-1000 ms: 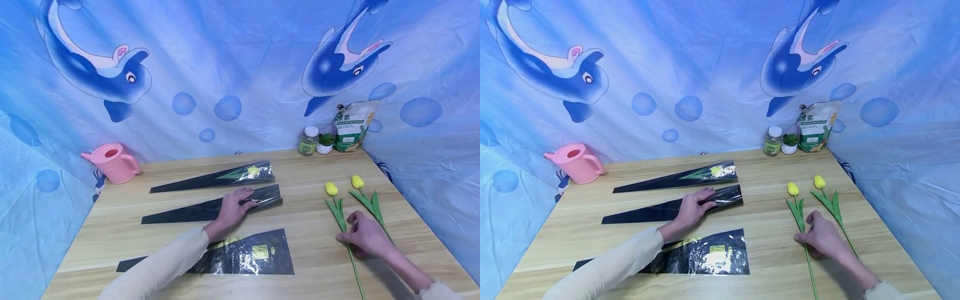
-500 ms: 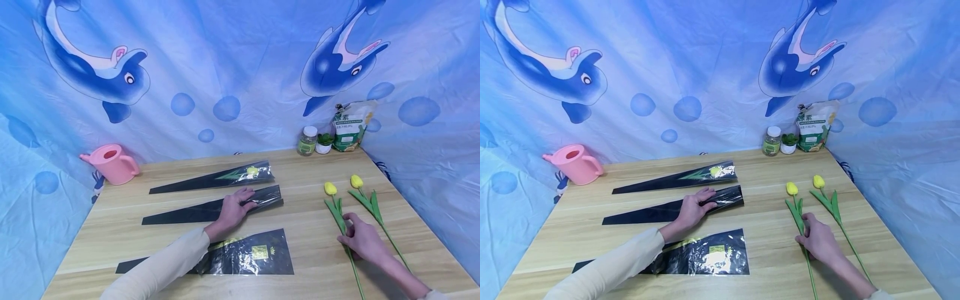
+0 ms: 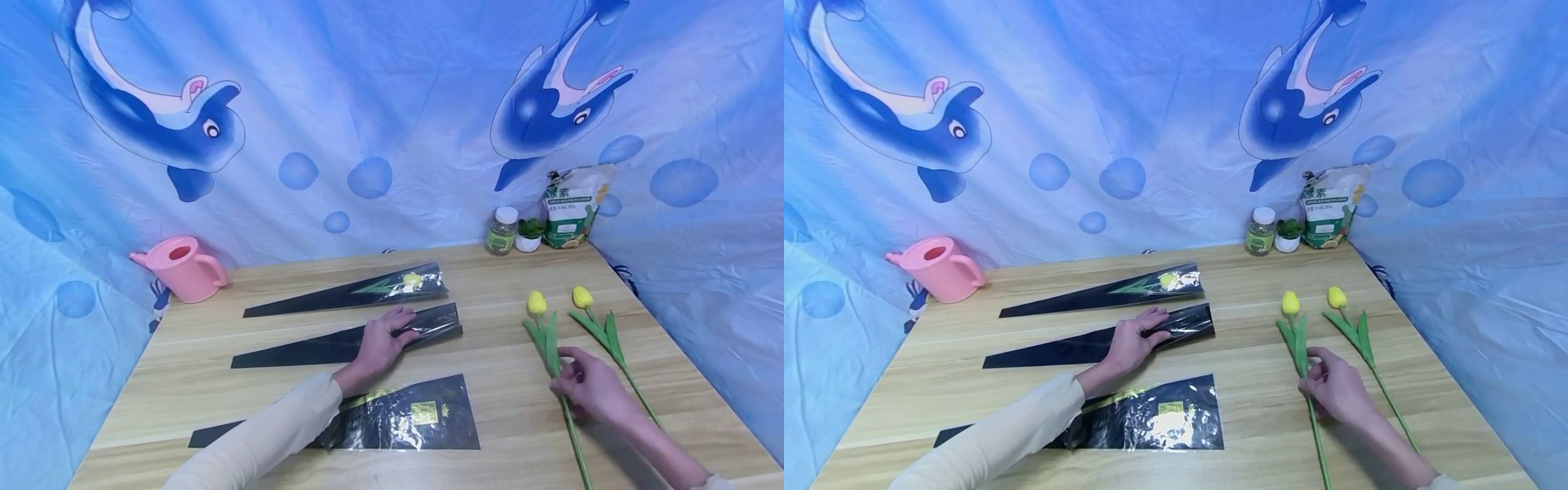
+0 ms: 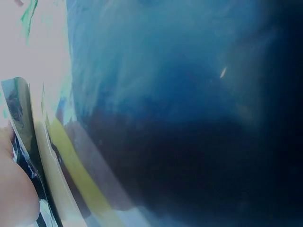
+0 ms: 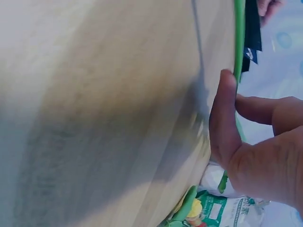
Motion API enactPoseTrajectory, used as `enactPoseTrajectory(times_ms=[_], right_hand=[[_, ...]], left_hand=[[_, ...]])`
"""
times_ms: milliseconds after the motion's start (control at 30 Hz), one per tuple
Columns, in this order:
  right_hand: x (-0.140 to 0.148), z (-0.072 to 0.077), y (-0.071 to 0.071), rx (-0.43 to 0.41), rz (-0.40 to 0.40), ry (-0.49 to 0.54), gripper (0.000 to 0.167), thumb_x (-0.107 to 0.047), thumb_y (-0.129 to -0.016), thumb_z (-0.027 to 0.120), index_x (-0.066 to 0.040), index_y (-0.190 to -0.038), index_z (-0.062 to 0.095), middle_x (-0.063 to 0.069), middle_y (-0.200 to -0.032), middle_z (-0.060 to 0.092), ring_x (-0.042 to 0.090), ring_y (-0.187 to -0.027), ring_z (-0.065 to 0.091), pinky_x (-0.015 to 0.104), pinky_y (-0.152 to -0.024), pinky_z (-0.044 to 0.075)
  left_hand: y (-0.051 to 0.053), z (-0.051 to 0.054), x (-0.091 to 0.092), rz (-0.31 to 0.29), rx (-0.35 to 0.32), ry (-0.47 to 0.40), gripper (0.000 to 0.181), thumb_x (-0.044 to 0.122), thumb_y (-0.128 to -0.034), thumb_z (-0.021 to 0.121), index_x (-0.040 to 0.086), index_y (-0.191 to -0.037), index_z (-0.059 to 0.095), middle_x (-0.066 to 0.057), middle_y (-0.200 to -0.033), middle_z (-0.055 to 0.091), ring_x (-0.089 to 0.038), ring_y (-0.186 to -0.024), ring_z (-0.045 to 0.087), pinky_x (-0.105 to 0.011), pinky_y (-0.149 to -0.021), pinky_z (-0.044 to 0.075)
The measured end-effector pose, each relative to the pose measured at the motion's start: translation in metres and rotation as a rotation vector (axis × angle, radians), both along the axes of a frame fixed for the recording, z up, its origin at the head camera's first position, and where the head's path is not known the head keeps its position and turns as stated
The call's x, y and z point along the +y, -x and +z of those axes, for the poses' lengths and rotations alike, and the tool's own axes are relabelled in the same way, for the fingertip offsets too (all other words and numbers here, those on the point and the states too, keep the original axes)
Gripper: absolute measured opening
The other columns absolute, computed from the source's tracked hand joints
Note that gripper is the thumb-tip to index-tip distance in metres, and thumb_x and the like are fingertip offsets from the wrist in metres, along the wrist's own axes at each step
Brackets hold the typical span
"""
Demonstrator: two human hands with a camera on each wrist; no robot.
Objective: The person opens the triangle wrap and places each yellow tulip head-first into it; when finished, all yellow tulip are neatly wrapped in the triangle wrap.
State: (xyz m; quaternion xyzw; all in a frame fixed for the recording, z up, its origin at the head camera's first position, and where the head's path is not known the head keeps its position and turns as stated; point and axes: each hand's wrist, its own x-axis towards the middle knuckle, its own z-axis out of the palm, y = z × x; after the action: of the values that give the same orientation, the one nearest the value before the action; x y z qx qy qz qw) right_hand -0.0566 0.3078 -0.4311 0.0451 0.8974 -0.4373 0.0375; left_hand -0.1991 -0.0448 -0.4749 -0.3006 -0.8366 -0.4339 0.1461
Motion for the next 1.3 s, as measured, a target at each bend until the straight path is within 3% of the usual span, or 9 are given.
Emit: enactPoseTrajectory(times_ms=[133, 267, 433, 633, 833, 1033, 1300], right_hand=[[-0.001, 0.006, 0.003, -0.079, -0.009, 0.253, 0.061, 0.004, -0.09, 0.068, 0.012, -0.141, 0.036, 0.015, -0.091, 0.058, 0.027, -0.072, 0.066, 0.041, -0.052, 0.059], [-0.003, 0.011, 0.01, -0.079, -0.025, 0.398, 0.062, 0.003, -0.093, 0.065, 0.01, -0.144, 0.031, 0.018, -0.098, 0.059, 0.029, -0.082, 0.068, 0.045, -0.06, 0.061], [-0.005, 0.017, 0.028, -0.001, -0.09, 0.538, 0.059, -0.001, -0.097, 0.063, 0.005, -0.142, 0.026, 0.015, -0.101, 0.062, 0.024, -0.087, 0.071, 0.044, -0.068, 0.062], [-0.004, 0.025, 0.055, 0.182, -0.215, 0.812, 0.045, -0.002, -0.098, 0.064, -0.013, -0.126, 0.03, 0.006, -0.099, 0.062, 0.016, -0.09, 0.072, 0.038, -0.073, 0.061], [-0.01, 0.034, 0.083, 0.344, -0.346, 0.975, 0.049, 0.002, -0.096, 0.063, -0.015, -0.124, 0.028, 0.012, -0.103, 0.047, 0.018, -0.092, 0.072, 0.037, -0.073, 0.06], [-0.017, 0.037, 0.104, 0.441, -0.484, 1.084, 0.049, 0.008, -0.092, 0.064, -0.014, -0.119, 0.031, 0.014, -0.1, 0.045, 0.022, -0.087, 0.072, 0.041, -0.072, 0.06], [-0.034, 0.032, 0.118, 0.517, -0.52, 1.157, 0.047, 0.012, -0.091, 0.062, -0.013, -0.114, 0.029, 0.014, -0.099, 0.044, 0.026, -0.088, 0.071, 0.04, -0.07, 0.061]], left_hand=[[0.0, -0.001, -0.001, -0.001, 0.015, -0.004, 0.039, 0.012, -0.0782, 0.085, -0.003, -0.112, 0.074, -0.017, -0.116, 0.069, -0.036, -0.117, 0.062, -0.05, -0.098, 0.05], [0.001, -0.002, 0.0, -0.003, 0.013, -0.013, 0.039, 0.011, -0.0777, 0.086, -0.003, -0.112, 0.073, -0.018, -0.116, 0.069, -0.037, -0.116, 0.062, -0.05, -0.098, 0.049], [0.001, -0.002, 0.0, 0.003, 0.005, -0.019, 0.039, 0.009, -0.0764, 0.086, -0.003, -0.112, 0.074, -0.018, -0.116, 0.069, -0.037, -0.116, 0.063, -0.05, -0.099, 0.049], [0.002, -0.004, -0.001, -0.007, 0.031, -0.013, 0.04, 0.011, -0.0768, 0.086, -0.002, -0.112, 0.074, -0.018, -0.116, 0.07, -0.037, -0.115, 0.063, -0.051, -0.097, 0.05], [0.002, -0.004, -0.001, -0.014, 0.033, 0.002, 0.041, 0.013, -0.0781, 0.085, -0.003, -0.113, 0.073, -0.018, -0.117, 0.069, -0.038, -0.116, 0.062, -0.05, -0.098, 0.049], [0.002, -0.004, -0.001, 0.001, 0.031, 0.013, 0.041, 0.014, -0.0781, 0.086, -0.002, -0.113, 0.073, -0.017, -0.117, 0.069, -0.035, -0.116, 0.063, -0.048, -0.098, 0.049], [0.001, -0.003, -0.001, 0.007, 0.016, 0.028, 0.041, 0.015, -0.0789, 0.085, -0.001, -0.115, 0.073, -0.016, -0.119, 0.068, -0.034, -0.118, 0.062, -0.048, -0.101, 0.048]])
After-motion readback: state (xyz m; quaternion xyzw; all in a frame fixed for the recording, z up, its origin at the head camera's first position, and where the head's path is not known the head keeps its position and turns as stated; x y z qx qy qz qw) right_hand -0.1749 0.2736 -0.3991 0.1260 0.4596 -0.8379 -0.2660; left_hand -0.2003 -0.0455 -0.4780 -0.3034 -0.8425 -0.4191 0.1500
